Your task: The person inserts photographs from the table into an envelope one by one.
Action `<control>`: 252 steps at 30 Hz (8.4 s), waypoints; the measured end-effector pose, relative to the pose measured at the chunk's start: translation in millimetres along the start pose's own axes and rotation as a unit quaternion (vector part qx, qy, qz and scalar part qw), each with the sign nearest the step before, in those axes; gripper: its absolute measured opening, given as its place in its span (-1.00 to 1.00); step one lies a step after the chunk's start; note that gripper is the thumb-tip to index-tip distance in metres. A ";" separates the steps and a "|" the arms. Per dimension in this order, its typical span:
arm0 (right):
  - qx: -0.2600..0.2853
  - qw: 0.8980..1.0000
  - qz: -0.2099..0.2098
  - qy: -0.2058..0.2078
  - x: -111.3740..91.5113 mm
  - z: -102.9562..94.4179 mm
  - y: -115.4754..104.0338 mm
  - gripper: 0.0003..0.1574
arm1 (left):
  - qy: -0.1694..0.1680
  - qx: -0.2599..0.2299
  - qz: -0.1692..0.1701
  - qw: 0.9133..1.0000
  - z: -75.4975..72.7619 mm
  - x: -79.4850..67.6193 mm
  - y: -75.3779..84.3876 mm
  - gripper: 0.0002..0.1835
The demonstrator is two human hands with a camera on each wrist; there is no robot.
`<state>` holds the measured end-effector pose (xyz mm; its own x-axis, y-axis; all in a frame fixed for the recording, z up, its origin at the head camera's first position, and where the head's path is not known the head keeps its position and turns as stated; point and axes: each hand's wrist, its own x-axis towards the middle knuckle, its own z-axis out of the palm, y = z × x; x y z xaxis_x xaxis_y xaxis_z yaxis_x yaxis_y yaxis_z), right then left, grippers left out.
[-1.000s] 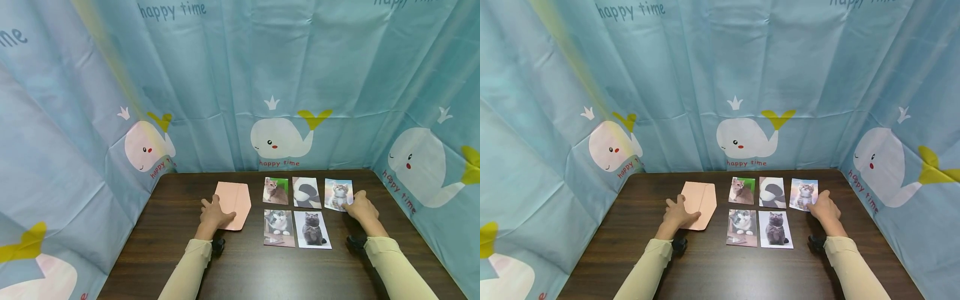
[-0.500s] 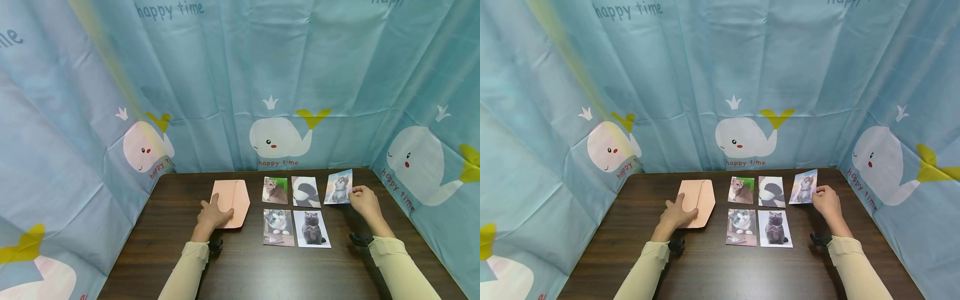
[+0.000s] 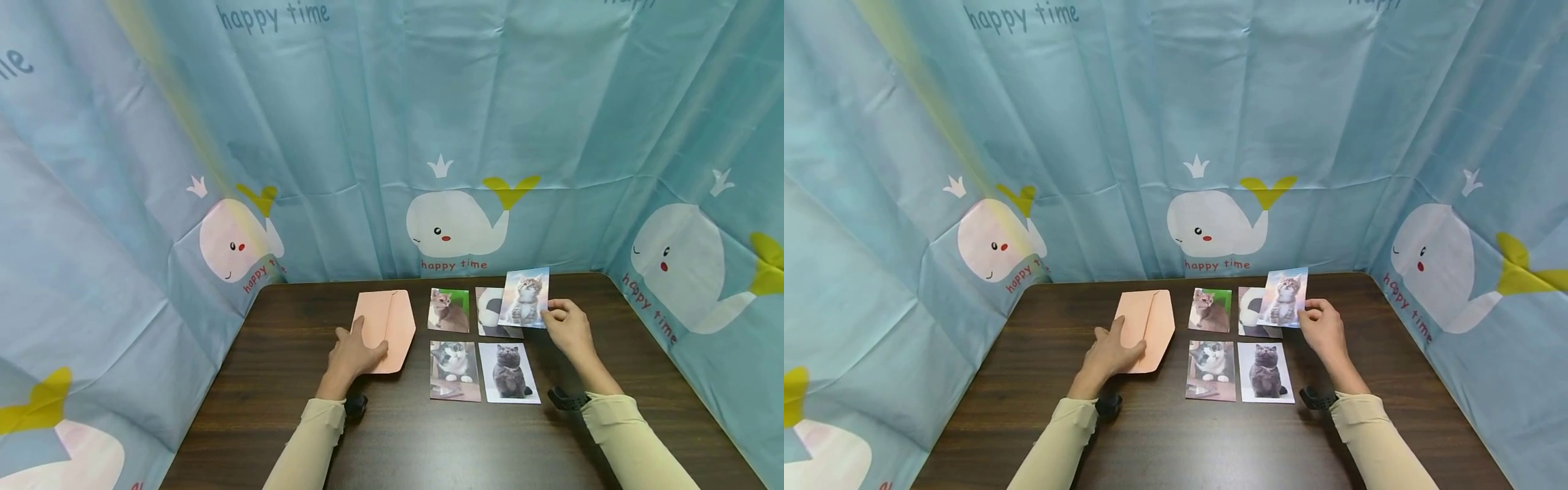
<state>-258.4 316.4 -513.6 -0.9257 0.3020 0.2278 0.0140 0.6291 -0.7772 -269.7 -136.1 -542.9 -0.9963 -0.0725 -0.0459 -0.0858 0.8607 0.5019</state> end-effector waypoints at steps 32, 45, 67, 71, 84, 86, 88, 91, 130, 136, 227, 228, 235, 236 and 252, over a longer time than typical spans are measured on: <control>0.141 0.979 -0.008 -0.143 -31.4 109.0 -67.2 -0.67 | 0.012 -0.004 0.017 1.000 10.9 -3.9 23.0 0.08; 0.166 0.972 -0.028 -0.165 -39.2 146.8 -85.8 -0.70 | 0.014 -0.004 0.018 1.000 17.2 -6.5 26.3 0.09; 0.127 0.980 -0.056 -0.140 -30.4 181.0 -100.4 -0.72 | 0.019 0.009 0.022 1.000 17.0 -2.9 27.7 0.09; 0.096 0.984 -0.063 -0.135 -30.5 184.1 -106.3 -0.71 | 0.020 0.016 0.020 0.999 18.4 -1.7 27.7 0.10; 0.122 0.976 -0.039 -0.175 -29.7 197.2 -120.3 -0.70 | 0.015 0.016 0.017 1.000 19.5 2.0 29.0 0.11; 0.122 0.976 -0.037 -0.177 -29.8 199.1 -122.7 -0.70 | 0.014 0.016 0.016 1.000 20.1 2.8 29.2 0.11; 0.124 0.975 -0.037 -0.181 -30.4 200.8 -124.4 -0.68 | 0.014 0.014 0.016 1.000 20.4 2.6 29.0 0.11; 0.122 0.975 -0.039 -0.183 -32.4 202.2 -126.3 -0.68 | 0.015 0.013 0.015 1.000 20.5 1.3 28.5 0.11; -0.030 0.988 -0.037 -0.147 -40.1 225.8 -140.4 -0.74 | 0.031 0.009 0.021 0.999 24.9 -1.5 27.8 0.11; -0.008 0.987 -0.051 -0.149 -40.1 215.0 -132.8 -0.74 | 0.025 0.004 0.023 0.999 24.2 -3.1 29.3 0.10; -0.003 0.999 -0.003 -0.033 13.8 63.2 -25.7 -0.65 | 0.018 -0.007 0.015 1.000 18.4 -0.3 25.4 0.14; 0.004 0.999 -0.007 -0.035 12.3 65.2 -28.2 -0.65 | 0.019 -0.008 0.016 1.000 18.0 -0.3 25.7 0.14; 0.044 0.997 -0.013 -0.055 1.9 84.7 -42.7 -0.68 | 0.018 -0.001 0.015 1.000 16.3 -0.8 26.6 0.14; 0.050 0.997 -0.013 -0.057 0.6 87.4 -45.0 -0.68 | 0.019 -0.002 0.017 1.000 15.8 -0.7 26.8 0.14; 0.106 0.989 -0.025 -0.100 -18.6 125.6 -74.9 -0.69 | 0.019 -0.001 0.016 1.000 19.6 -1.9 24.5 0.15</control>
<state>-289.8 173.7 -533.3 -0.9798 0.1131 0.1651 -0.0938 0.4692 -0.8781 -269.9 -105.0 -547.5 -0.9980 -0.0638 0.0022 -0.0540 0.8623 0.5035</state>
